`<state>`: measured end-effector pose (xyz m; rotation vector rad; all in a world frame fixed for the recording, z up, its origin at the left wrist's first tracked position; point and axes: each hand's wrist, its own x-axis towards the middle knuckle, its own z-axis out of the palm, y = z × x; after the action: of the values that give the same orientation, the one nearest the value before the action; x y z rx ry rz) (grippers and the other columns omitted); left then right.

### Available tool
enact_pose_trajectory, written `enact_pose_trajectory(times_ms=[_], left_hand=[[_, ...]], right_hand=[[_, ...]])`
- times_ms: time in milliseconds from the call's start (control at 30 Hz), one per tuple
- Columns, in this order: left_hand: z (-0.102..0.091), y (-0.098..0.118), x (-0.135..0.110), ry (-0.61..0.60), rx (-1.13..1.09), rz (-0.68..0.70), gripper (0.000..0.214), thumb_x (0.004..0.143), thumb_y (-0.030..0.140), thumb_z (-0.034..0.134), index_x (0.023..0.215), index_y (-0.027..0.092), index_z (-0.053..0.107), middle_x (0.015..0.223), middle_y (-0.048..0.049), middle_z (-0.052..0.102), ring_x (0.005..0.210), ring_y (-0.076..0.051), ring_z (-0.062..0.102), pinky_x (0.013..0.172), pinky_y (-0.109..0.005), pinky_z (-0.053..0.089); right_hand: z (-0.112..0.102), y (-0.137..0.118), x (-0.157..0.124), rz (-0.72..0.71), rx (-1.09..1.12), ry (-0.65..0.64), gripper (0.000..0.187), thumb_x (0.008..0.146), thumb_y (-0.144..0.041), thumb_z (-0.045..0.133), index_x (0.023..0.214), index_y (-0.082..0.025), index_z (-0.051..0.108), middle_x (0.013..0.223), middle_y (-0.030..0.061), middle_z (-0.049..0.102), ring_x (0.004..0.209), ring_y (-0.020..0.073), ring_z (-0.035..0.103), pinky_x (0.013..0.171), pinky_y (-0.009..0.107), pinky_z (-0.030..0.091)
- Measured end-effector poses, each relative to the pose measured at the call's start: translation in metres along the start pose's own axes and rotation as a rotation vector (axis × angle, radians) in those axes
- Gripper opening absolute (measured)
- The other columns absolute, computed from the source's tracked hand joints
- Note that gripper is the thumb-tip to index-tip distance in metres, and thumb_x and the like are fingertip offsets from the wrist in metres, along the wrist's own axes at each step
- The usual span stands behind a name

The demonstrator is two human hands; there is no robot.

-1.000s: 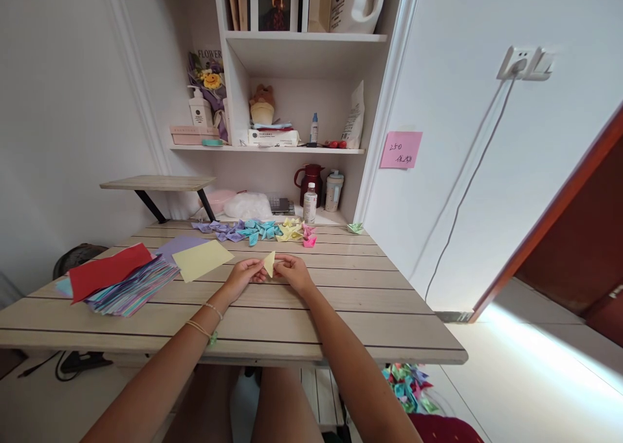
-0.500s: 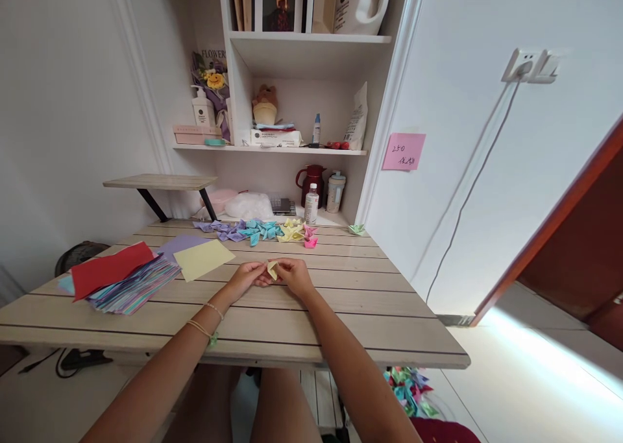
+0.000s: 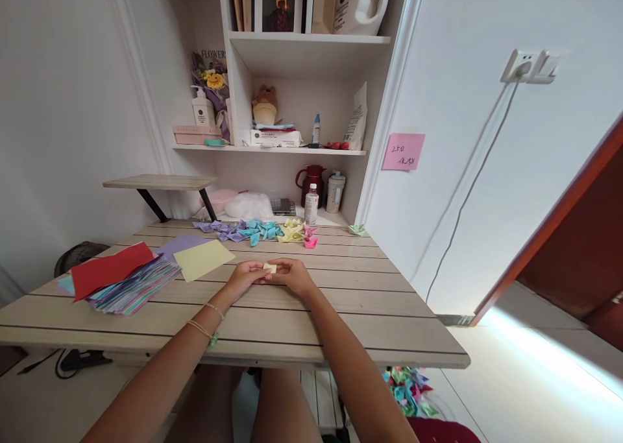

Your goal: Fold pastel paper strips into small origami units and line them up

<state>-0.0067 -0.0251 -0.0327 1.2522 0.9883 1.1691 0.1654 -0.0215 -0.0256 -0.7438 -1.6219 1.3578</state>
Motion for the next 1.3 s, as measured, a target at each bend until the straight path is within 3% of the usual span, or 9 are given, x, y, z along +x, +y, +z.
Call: enact_pose_trajectory(times_ms=[200,367,567,767,1033,1300], left_hand=[[-0.001,-0.005,0.0,-0.005,0.093,0.065,0.027,0.057,0.028,0.075,0.072,0.009,0.063,0.06,-0.0075,0.067,0.053,-0.013,0.062,0.051,-0.021,0.048],[-0.002,-0.009,0.002,0.005,0.105,0.087,0.03,0.059,0.033,0.073,0.075,0.01,0.063,0.065,-0.0075,0.068,0.05,-0.013,0.062,0.044,-0.02,0.046],[-0.001,-0.006,0.003,-0.031,0.048,0.076,0.037,0.067,0.042,0.065,0.087,0.011,0.066,0.078,-0.0095,0.069,0.066,-0.017,0.065,0.054,-0.025,0.053],[0.0,-0.004,0.002,0.007,0.085,0.106,0.037,0.064,0.041,0.068,0.085,0.011,0.068,0.079,-0.0081,0.07,0.071,-0.019,0.065,0.06,-0.028,0.055],[0.002,-0.008,0.003,0.028,0.048,0.153,0.037,0.061,0.04,0.069,0.084,0.01,0.07,0.082,-0.0079,0.07,0.076,-0.02,0.065,0.075,-0.034,0.052],[-0.001,-0.006,0.002,0.107,0.324,0.337,0.023,0.068,0.032,0.062,0.078,0.014,0.072,0.084,-0.007,0.071,0.078,-0.021,0.064,0.071,-0.031,0.051]], right_hand=[[0.001,0.013,0.005,0.014,-0.016,0.072,0.049,0.047,-0.032,0.079,0.09,-0.013,0.064,0.063,-0.001,0.062,0.058,0.0126,0.059,0.06,0.025,0.047],[-0.001,0.016,0.007,-0.047,-0.121,0.116,0.038,0.054,-0.036,0.074,0.084,-0.014,0.065,0.066,0.0016,0.064,0.057,0.0129,0.058,0.055,0.024,0.046],[-0.002,0.008,0.005,-0.179,-0.363,0.165,0.032,0.062,-0.036,0.068,0.087,-0.017,0.067,0.075,0.0041,0.068,0.067,0.0166,0.062,0.062,0.027,0.049],[0.003,-0.002,0.0,-0.251,-0.551,0.22,0.023,0.073,-0.034,0.058,0.085,-0.018,0.068,0.08,0.0046,0.07,0.066,0.016,0.063,0.062,0.026,0.05],[0.008,0.0,0.0,-0.301,-0.761,0.268,0.018,0.074,-0.026,0.056,0.088,-0.023,0.068,0.081,0.0014,0.071,0.069,0.0162,0.065,0.066,0.025,0.05],[0.014,-0.001,-0.002,-0.345,-0.997,0.307,0.02,0.075,-0.024,0.054,0.092,-0.024,0.066,0.086,0.0018,0.07,0.077,0.0171,0.064,0.07,0.024,0.046]])
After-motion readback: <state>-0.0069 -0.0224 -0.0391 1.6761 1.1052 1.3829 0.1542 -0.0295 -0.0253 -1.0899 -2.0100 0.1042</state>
